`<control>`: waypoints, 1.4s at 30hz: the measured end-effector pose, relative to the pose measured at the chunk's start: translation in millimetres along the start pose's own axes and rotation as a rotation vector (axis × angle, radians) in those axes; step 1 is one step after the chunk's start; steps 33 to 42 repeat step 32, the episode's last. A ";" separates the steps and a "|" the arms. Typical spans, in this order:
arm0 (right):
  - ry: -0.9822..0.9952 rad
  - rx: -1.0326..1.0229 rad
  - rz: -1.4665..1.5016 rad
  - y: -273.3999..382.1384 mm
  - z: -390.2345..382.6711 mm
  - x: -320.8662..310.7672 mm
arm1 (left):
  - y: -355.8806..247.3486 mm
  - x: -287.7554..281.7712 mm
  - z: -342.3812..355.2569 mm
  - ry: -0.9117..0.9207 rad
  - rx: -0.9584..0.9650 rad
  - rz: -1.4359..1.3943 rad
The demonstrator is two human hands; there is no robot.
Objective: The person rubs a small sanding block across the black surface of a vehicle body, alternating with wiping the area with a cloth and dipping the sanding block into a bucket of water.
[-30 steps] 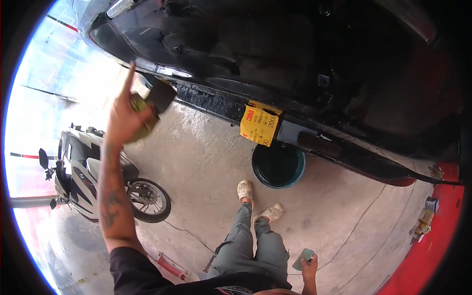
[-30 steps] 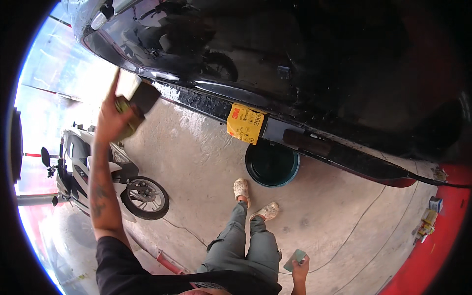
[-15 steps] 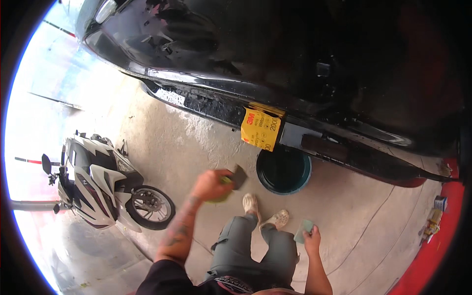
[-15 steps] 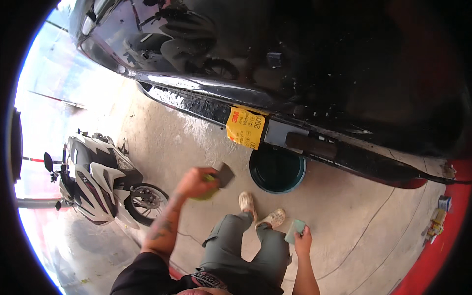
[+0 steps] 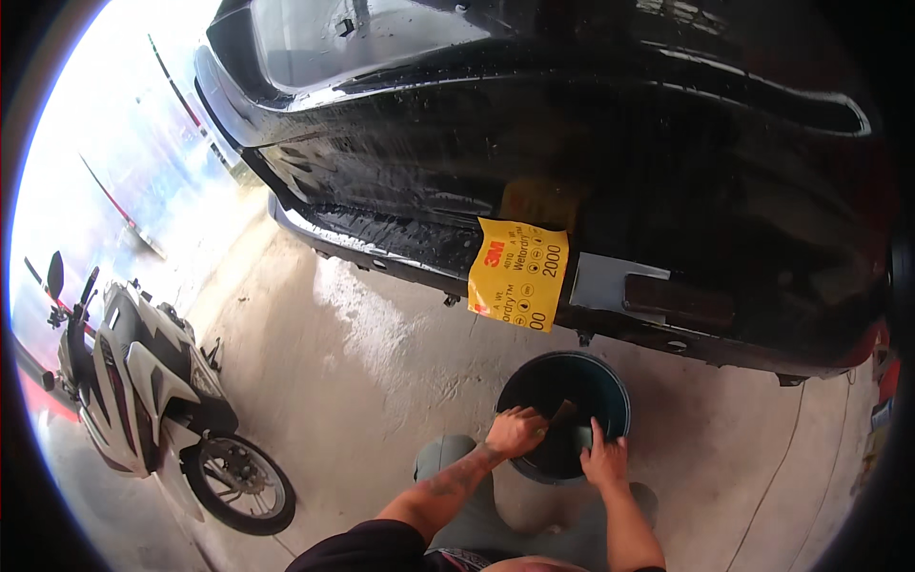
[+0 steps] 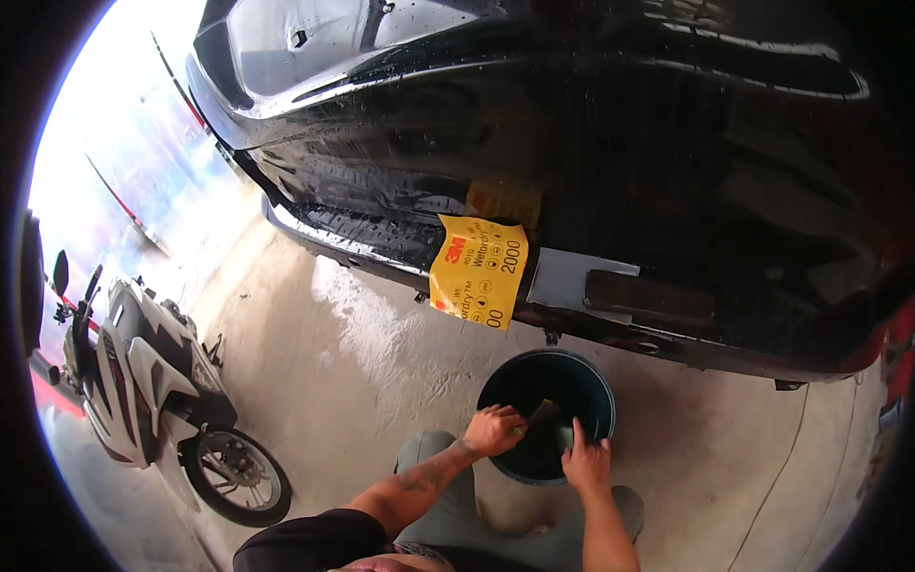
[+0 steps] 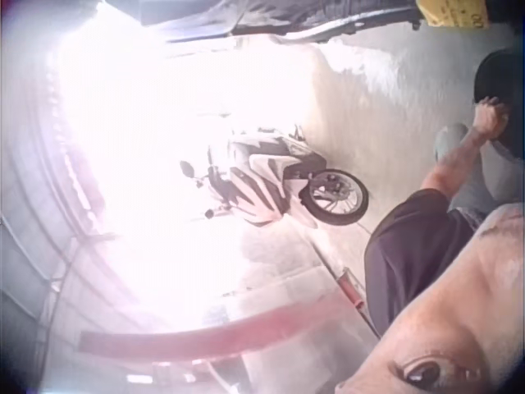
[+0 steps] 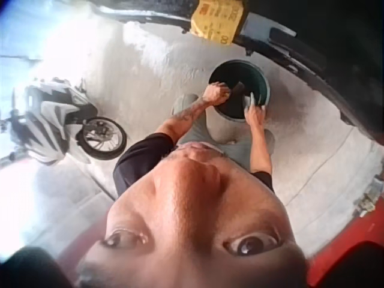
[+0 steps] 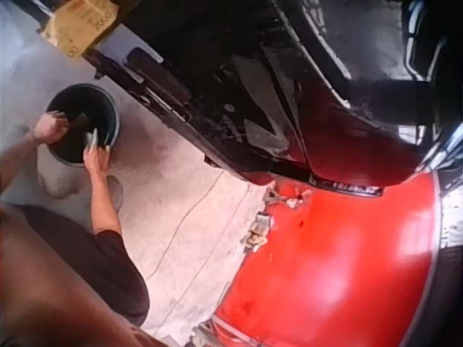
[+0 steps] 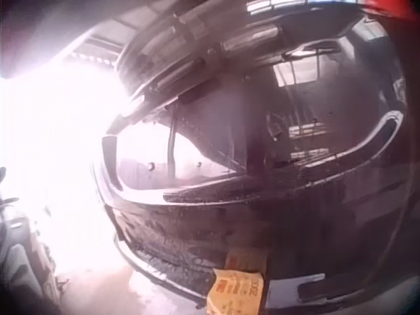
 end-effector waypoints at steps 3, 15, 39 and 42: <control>-0.202 0.011 0.025 5.8 2.8 -13.7 | 0.7 8.8 -7.0 -0.007 0.042 0.026; -0.291 0.044 -0.021 6.4 5.2 -0.9 | 14.1 -1.3 -11.4 -0.165 -0.103 -0.060; -0.217 0.162 0.044 -1.9 13.1 6.4 | 18.4 21.2 -2.6 0.117 -0.168 -0.025; -0.217 0.162 0.044 -1.9 13.1 6.4 | 18.4 21.2 -2.6 0.117 -0.168 -0.025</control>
Point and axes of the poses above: each hand's wrist, its own z-axis towards the middle knuckle, its own x-axis out of the palm, y = z × x, the point moved 8 cm from there along z, towards the middle knuckle, and after that the axes turned 11 degrees about x, right-handed, at the moved point
